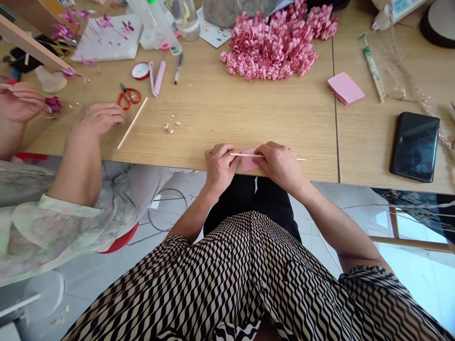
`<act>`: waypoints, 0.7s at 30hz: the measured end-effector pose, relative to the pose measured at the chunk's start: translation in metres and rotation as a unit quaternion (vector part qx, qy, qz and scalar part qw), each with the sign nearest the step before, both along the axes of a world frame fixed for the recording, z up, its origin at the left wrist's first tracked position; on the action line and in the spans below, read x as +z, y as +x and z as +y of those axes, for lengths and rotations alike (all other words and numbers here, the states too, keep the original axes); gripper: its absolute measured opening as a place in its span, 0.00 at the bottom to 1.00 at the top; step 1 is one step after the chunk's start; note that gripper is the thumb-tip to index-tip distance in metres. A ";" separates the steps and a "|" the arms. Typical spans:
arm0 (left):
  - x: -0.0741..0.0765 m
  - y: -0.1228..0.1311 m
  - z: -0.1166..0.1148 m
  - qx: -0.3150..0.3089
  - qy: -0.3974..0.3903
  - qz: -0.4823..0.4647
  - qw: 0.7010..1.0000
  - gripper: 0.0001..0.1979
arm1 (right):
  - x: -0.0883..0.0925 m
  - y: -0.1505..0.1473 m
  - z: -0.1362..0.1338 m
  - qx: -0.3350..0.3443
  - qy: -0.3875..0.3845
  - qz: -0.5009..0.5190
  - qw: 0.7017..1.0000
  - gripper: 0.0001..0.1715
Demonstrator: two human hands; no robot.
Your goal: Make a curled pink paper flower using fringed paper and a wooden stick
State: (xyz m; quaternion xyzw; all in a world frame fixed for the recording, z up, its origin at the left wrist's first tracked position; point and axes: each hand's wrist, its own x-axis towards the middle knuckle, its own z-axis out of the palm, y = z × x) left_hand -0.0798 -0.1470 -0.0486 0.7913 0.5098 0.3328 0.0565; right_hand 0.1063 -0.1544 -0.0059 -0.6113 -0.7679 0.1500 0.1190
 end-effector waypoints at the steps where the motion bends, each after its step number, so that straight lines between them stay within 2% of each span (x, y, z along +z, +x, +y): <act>1: 0.000 0.000 0.000 -0.001 -0.005 -0.001 1.000 0.08 | 0.000 0.000 0.000 -0.002 -0.002 0.003 1.000 0.13; 7: 0.000 -0.001 0.002 0.007 -0.006 0.003 1.000 0.06 | 0.002 0.001 0.001 -0.010 -0.007 0.012 1.000 0.14; 15: 0.002 -0.005 0.010 -0.018 -0.035 0.010 0.999 0.06 | 0.007 0.010 0.002 -0.016 0.013 0.015 1.000 0.15; 21: 0.005 -0.017 0.008 -0.018 -0.011 -0.007 1.000 0.09 | 0.002 0.027 -0.002 -0.002 0.068 0.068 0.995 0.19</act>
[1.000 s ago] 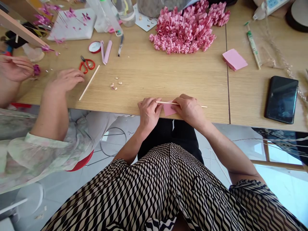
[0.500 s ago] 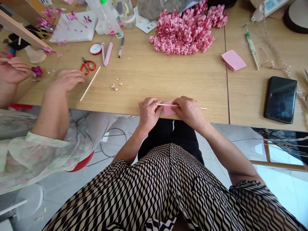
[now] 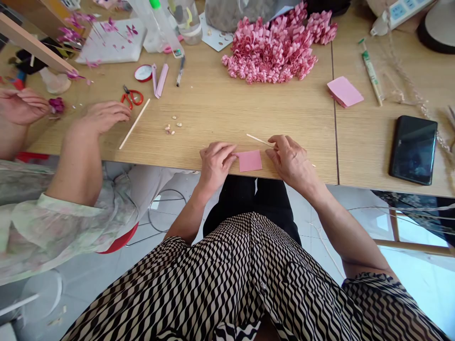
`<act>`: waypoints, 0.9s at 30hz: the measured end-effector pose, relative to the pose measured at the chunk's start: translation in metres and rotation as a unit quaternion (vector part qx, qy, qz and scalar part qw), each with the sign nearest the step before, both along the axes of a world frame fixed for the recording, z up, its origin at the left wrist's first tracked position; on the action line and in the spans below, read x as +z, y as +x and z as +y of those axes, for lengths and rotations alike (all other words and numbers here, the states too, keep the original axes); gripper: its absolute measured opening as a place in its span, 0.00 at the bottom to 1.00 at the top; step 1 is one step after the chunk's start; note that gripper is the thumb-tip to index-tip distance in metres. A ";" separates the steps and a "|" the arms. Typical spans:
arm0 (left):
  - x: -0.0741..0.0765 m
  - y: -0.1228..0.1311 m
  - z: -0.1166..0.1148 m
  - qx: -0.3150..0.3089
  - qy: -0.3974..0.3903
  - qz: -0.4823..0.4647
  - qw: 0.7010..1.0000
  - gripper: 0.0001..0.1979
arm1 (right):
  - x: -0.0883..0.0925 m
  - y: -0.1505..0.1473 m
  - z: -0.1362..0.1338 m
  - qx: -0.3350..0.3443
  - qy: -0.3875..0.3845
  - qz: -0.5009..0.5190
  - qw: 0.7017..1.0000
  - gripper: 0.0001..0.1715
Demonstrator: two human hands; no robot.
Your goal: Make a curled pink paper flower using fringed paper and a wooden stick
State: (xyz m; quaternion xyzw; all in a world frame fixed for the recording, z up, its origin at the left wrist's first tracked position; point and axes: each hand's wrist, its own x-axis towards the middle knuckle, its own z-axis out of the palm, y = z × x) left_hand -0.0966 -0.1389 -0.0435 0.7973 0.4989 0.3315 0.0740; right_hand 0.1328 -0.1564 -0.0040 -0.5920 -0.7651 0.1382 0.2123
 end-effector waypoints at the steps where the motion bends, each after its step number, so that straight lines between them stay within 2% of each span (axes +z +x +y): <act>1: 0.000 -0.001 -0.004 0.012 0.013 -0.009 1.000 0.09 | -0.001 0.003 -0.001 0.009 0.009 0.005 1.000 0.19; 4: -0.003 -0.002 -0.023 0.049 0.054 -0.010 0.997 0.07 | -0.006 0.008 -0.006 0.047 0.031 -0.008 0.998 0.19; 10: -0.021 0.006 -0.057 0.035 0.101 0.029 0.994 0.07 | -0.016 0.003 -0.015 0.090 0.033 -0.019 0.995 0.18; 19: -0.029 0.010 -0.063 0.045 0.135 0.022 0.990 0.06 | -0.024 0.001 -0.028 0.084 0.048 -0.080 0.992 0.21; 24: -0.034 0.013 -0.065 0.067 0.127 0.016 0.989 0.07 | -0.021 0.000 -0.023 0.080 0.053 -0.071 0.993 0.20; 27: -0.035 0.014 -0.065 0.060 0.133 -0.004 0.989 0.06 | -0.020 -0.003 -0.019 0.084 0.063 -0.078 0.991 0.20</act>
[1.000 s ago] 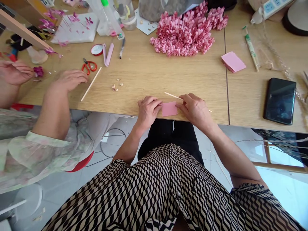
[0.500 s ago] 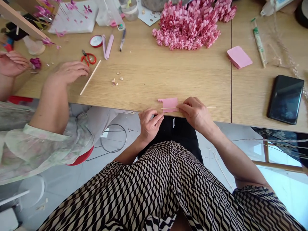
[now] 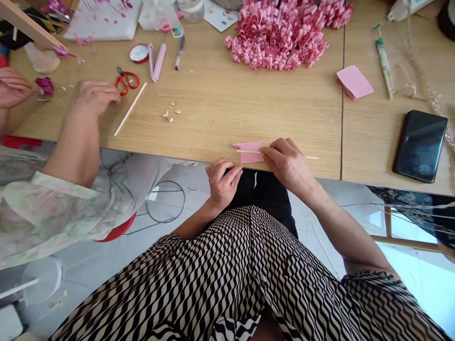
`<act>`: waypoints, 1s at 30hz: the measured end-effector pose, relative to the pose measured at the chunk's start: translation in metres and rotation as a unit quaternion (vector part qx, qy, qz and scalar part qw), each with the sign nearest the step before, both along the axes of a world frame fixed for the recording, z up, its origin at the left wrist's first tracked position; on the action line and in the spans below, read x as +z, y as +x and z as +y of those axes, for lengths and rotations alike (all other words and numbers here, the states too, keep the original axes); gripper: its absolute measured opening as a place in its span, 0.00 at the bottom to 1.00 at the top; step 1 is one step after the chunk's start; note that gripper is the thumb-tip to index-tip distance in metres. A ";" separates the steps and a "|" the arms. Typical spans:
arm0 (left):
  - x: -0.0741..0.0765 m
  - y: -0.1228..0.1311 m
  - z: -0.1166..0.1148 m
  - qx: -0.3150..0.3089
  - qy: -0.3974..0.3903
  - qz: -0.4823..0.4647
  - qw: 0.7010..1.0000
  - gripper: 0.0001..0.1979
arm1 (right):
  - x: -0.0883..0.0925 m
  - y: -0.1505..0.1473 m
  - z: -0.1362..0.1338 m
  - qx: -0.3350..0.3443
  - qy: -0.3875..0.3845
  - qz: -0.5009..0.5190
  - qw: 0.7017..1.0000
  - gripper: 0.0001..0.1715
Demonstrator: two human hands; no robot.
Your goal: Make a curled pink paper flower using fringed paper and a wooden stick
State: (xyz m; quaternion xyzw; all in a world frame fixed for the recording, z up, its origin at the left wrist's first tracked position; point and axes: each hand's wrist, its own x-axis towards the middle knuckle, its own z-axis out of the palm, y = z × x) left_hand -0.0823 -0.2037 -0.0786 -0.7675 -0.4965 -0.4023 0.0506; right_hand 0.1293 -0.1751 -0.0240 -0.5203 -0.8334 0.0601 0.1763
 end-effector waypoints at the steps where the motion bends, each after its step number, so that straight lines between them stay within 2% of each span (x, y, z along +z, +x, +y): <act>1: 0.000 0.000 0.000 -0.006 0.006 -0.008 1.000 0.06 | -0.001 -0.001 0.000 0.003 0.002 -0.007 1.000 0.19; 7: -0.003 0.001 -0.001 -0.014 0.037 -0.034 0.999 0.05 | -0.008 -0.003 -0.012 -0.007 0.030 -0.026 0.999 0.17; 12: -0.006 0.002 -0.003 -0.011 0.047 -0.028 0.998 0.05 | -0.006 -0.001 -0.020 -0.006 0.062 -0.008 0.998 0.16; 21: -0.008 0.006 -0.005 -0.036 0.048 -0.059 0.996 0.06 | -0.010 0.004 -0.022 -0.005 0.064 0.017 0.998 0.18; 30: -0.007 0.007 -0.001 -0.017 0.051 -0.062 0.997 0.06 | -0.011 0.003 -0.022 -0.004 0.080 0.016 0.997 0.17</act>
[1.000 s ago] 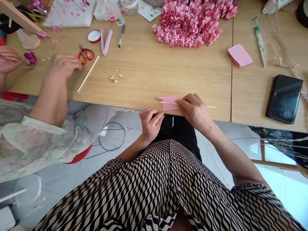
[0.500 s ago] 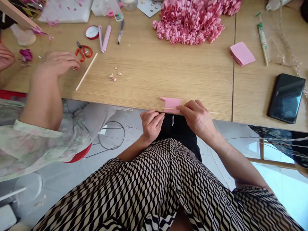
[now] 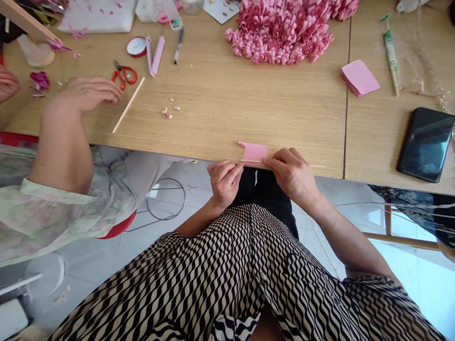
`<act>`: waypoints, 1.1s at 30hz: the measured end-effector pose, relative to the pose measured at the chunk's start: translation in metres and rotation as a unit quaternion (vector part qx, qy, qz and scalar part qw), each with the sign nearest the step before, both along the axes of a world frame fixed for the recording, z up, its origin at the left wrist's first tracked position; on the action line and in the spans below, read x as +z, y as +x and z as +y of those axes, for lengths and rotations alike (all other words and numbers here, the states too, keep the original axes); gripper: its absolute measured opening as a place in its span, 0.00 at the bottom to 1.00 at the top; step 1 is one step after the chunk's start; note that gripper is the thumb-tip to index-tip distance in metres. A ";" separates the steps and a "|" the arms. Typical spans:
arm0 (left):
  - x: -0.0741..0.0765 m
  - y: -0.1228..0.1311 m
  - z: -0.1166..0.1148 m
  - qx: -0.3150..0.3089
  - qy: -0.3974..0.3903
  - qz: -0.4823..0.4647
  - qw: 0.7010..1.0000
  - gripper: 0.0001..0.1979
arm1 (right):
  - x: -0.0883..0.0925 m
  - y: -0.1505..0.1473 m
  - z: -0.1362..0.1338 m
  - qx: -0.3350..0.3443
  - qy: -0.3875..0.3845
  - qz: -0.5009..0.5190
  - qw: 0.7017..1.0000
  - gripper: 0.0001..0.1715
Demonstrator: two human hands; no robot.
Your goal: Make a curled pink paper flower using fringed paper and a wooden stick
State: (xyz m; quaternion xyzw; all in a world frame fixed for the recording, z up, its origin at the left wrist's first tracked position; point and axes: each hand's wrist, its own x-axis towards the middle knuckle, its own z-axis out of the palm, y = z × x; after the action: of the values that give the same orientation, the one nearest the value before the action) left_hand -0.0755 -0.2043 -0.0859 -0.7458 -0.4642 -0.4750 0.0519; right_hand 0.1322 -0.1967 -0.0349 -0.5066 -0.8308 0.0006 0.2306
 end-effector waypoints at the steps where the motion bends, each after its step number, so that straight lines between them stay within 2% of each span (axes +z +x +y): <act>1: 0.000 0.000 0.000 0.001 0.001 0.002 1.000 0.06 | 0.000 0.000 0.000 0.000 0.000 -0.001 1.000 0.17; 10: -0.002 -0.001 -0.004 -0.001 0.001 -0.001 1.000 0.07 | 0.007 -0.002 -0.001 -0.019 -0.002 -0.001 1.000 0.16; 17: -0.007 0.000 -0.006 0.000 -0.006 -0.002 1.000 0.06 | 0.006 -0.011 0.001 -0.006 -0.018 -0.061 0.998 0.15; 27: -0.008 0.002 -0.008 -0.008 -0.030 -0.017 0.999 0.06 | 0.007 -0.005 -0.012 -0.023 -0.015 -0.025 0.999 0.21; 33: -0.008 0.002 -0.007 0.011 -0.052 -0.021 0.998 0.06 | 0.003 -0.005 -0.018 -0.020 -0.016 -0.026 0.999 0.21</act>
State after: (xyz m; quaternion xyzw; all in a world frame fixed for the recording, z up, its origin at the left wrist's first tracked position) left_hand -0.0732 -0.2116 -0.0939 -0.7325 -0.4973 -0.4648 0.0081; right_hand 0.1268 -0.2144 -0.0321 -0.5265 -0.8262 -0.0040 0.2005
